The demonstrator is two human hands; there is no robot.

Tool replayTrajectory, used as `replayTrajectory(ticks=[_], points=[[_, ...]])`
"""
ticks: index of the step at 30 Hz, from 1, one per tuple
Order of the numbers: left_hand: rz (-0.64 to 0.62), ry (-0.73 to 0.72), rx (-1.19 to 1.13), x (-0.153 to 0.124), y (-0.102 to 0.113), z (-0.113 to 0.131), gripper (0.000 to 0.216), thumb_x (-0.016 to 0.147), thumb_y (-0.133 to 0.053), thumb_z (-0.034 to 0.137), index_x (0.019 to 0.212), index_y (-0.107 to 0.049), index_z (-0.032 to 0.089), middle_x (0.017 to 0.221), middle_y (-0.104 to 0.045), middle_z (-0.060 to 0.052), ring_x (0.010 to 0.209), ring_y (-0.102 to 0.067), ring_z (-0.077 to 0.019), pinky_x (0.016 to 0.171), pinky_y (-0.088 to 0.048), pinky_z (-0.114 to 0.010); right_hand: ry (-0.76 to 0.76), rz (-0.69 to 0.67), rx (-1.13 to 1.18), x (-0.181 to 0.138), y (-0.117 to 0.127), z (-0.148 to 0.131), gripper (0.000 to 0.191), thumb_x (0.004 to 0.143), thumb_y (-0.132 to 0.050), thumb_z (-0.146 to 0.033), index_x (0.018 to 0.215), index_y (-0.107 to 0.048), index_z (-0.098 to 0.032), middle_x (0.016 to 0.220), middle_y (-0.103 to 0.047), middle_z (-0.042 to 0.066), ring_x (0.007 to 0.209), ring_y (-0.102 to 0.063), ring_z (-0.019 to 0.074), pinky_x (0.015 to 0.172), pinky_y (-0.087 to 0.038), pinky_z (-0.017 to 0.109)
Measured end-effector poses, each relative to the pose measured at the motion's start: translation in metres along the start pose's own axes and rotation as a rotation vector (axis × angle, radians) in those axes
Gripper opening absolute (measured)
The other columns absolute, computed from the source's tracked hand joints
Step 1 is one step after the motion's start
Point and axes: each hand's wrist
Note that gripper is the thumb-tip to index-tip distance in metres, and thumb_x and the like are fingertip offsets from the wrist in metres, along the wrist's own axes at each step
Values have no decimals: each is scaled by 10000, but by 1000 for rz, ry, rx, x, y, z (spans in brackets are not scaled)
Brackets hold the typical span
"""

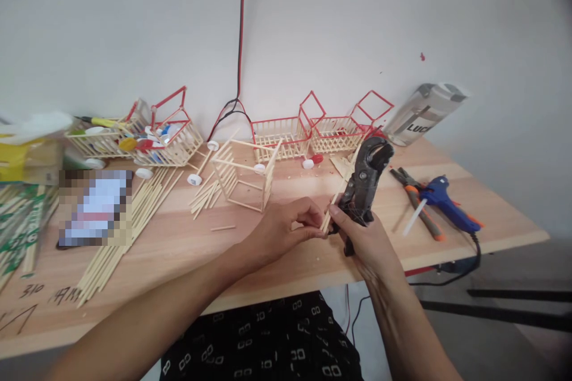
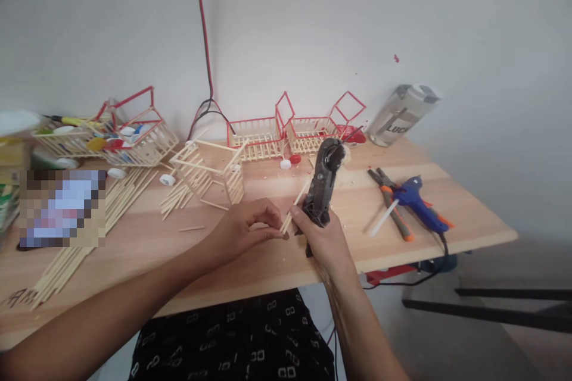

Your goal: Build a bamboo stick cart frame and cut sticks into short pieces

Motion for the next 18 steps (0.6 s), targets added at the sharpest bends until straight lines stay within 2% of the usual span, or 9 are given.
replayTrajectory(ticks=[4,8,13,18], points=[[12,31,-59,-1,-1,-1,142,784,-699,280,819,-616,170,793,-665,2,782,-664,-125,755,-500,-242,2,-14,35,-1,-1,0,356,695,-746,-432,909,-615,-179,680,-569,-24,625,-533,131,613,-444,260],[-35,13,-134,-1,-1,-3,133,797,-685,245,912,-664,182,857,-711,-12,811,-687,-131,795,-507,-248,-9,-52,62,-2,-2,-3,335,693,-746,-432,874,-621,-180,662,-576,-22,618,-538,133,604,-447,255],[-118,21,-88,-2,2,1,107,831,-644,233,876,-727,183,868,-736,-29,829,-680,-135,833,-503,-246,-3,-70,61,-2,-1,-3,332,698,-749,-422,894,-632,-182,690,-599,-6,635,-540,130,612,-450,248],[-88,-1,-48,-7,7,6,128,831,-640,224,899,-731,166,858,-735,-36,819,-674,-129,823,-501,-234,13,-23,-41,-3,-3,-5,335,700,-739,-442,851,-628,-165,692,-598,23,633,-542,153,569,-441,265]])
Point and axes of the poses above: each hand's wrist, its own x-axis towards the middle knuckle, its own y-axis out of the back of the hand, z = x × y
